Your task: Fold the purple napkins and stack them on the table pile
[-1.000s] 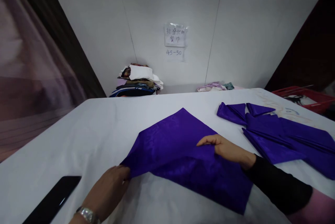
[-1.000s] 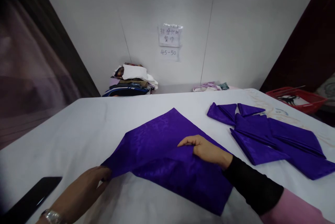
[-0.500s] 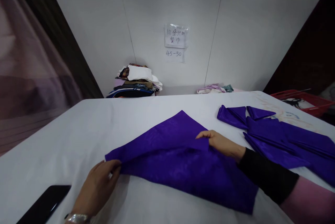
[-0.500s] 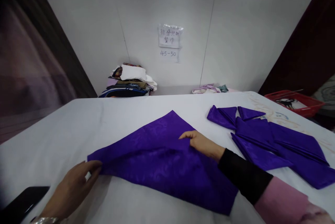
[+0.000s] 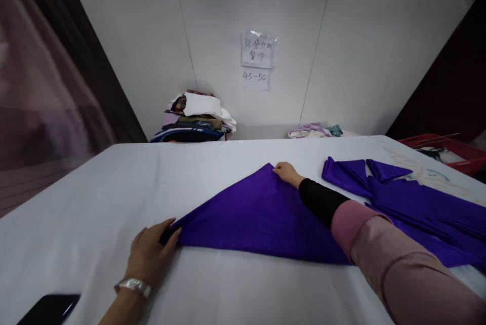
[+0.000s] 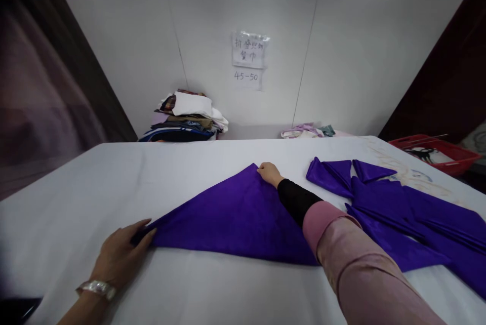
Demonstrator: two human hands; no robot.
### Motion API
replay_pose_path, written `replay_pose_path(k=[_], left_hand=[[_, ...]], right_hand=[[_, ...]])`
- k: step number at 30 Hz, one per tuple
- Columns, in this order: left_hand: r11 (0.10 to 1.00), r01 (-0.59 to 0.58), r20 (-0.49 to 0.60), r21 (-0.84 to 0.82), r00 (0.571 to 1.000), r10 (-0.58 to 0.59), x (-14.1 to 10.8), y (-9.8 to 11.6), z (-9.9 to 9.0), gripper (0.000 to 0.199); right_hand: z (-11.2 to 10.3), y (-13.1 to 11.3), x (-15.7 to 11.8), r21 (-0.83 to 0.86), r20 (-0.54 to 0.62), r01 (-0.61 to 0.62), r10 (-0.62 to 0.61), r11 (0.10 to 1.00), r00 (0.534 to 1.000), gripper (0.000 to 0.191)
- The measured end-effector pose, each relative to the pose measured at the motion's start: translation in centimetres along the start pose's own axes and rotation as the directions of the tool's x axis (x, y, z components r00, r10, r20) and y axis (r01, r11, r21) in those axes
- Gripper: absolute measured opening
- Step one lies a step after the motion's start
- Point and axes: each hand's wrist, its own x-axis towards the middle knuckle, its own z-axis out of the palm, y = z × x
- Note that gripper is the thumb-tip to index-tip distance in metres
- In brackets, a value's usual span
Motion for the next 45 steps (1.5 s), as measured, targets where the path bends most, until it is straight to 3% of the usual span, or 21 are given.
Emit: replay_pose_path(k=[9, 15, 19, 22, 27, 31, 36, 40, 45], left_hand=[[0.997, 0.064, 0.019, -0.038, 0.998, -0.064, 0.5, -1.4, 0.5, 0.048], [0.989, 0.141, 0.038, -0.041, 0.989, -0.140, 0.5, -1.7, 0.9, 0.052], [0.990, 0.139, 0.005, 0.038, 0.990, -0.139, 0.4, -1.5, 0.8, 0.054], [0.981, 0.166, 0.001, 0.100, 0.986, -0.167, 0.3, -1.1, 0.6, 0.055], [0.952, 0.231, 0.048, 0.199, 0.968, -0.245, 0.2, -0.4, 0.0, 0.059], [0.942, 0.234, 0.067, 0.241, 0.964, -0.257, 0.3, -0.1, -0.4, 0.058], [0.950, 0.201, 0.102, 0.240, 0.968, -0.230, 0.4, -0.4, -0.5, 0.050], [0.969, 0.166, 0.127, 0.181, 0.974, -0.190, 0.4, -0.9, -0.4, 0.043], [0.978, 0.202, 0.078, 0.046, 0.976, -0.205, 0.2, -0.9, -0.5, 0.041]], right_hand=[[1.5, 0.2, 1.5, -0.331, -0.094, -0.014, -0.018, 0.944, 0.995, 0.027], [1.6, 0.6, 1.1, -0.394, -0.139, 0.032, -0.094, 0.918, 0.986, 0.022], [1.2, 0.5, 0.2, -0.398, -0.151, 0.123, -0.196, 0.909, 0.969, 0.035], [1.5, 0.3, -1.2, -0.396, -0.096, 0.247, -0.307, 0.884, 0.947, 0.043], [3.4, 0.3, -3.8, -0.374, 0.092, 0.438, -0.437, 0.818, 0.895, 0.058], [4.3, 0.6, -4.3, -0.355, 0.188, 0.470, -0.430, 0.809, 0.883, 0.065], [3.7, 0.2, -4.5, -0.337, 0.227, 0.460, -0.403, 0.822, 0.887, 0.065], [3.4, -1.1, -8.1, -0.296, 0.258, 0.484, -0.419, 0.824, 0.871, 0.065], [3.5, -1.6, -16.4, -0.102, 0.378, 0.632, -0.558, 0.768, 0.739, 0.064]])
